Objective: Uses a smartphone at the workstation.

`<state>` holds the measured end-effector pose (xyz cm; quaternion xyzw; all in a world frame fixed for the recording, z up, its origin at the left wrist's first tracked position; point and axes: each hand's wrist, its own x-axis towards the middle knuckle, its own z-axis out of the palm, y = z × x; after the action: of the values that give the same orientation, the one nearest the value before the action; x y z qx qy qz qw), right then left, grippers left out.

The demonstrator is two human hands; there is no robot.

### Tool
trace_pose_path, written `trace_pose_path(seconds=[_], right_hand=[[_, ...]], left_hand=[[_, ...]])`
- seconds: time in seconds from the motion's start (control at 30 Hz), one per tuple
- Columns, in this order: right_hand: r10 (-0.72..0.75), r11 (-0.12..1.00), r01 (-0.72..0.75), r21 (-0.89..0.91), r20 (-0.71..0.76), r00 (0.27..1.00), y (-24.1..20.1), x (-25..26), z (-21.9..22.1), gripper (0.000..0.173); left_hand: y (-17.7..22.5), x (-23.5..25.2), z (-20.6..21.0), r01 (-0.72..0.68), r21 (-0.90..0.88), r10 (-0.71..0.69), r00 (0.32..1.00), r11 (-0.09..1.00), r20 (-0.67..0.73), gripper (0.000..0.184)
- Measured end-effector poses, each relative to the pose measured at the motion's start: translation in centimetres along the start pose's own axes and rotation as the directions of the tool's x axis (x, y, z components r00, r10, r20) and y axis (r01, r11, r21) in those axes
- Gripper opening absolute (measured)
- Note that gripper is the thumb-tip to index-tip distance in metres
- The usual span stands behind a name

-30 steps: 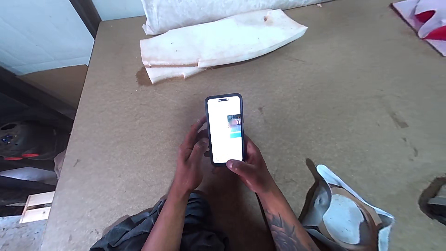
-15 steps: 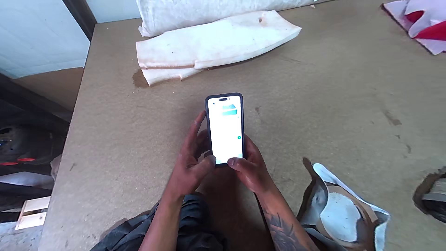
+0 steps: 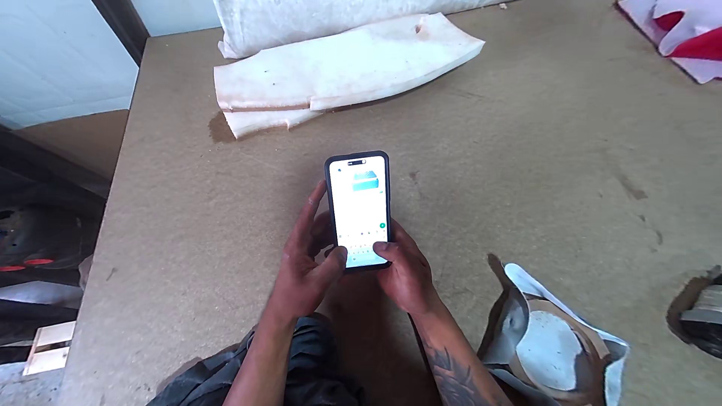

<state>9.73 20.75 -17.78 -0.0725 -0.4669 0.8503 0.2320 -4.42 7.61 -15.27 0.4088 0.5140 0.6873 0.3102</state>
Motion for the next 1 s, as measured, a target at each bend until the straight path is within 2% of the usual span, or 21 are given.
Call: trace_pose_path(seconds=[0.13,0.23,0.33,0.73,1.0], right_hand=[[0.004,0.999,-0.003,-0.042,0.035,0.999,-0.22,-0.16,0.01,0.053],[0.009,0.992,-0.012,-0.122,-0.024,1.0,-0.19,-0.19,0.11,0.059],[-0.003,0.993,0.0,-0.116,-0.028,1.0,-0.06,-0.15,-0.27,0.057],[-0.039,0.997,0.033,-0.074,-0.091,0.995,-0.02,0.07,0.1,0.046],[-0.083,0.988,0.062,-0.139,-0.145,0.986,0.27,0.08,0.23,0.043]], left_hand=[[-0.11,-0.01,0.34,-0.003,0.01,0.003,0.999,1.0,-0.038,0.092],[0.02,-0.04,-0.01,0.0,0.03,-0.001,1.0,1.0,0.004,0.101],[0.06,-0.11,-0.58,0.004,0.04,-0.007,0.996,0.999,0.085,0.11],[-0.1,-0.14,-0.11,-0.053,0.077,0.046,0.995,0.996,0.094,0.112],[-0.56,-0.11,0.24,-0.079,0.158,0.066,0.994,0.984,0.086,0.116]])
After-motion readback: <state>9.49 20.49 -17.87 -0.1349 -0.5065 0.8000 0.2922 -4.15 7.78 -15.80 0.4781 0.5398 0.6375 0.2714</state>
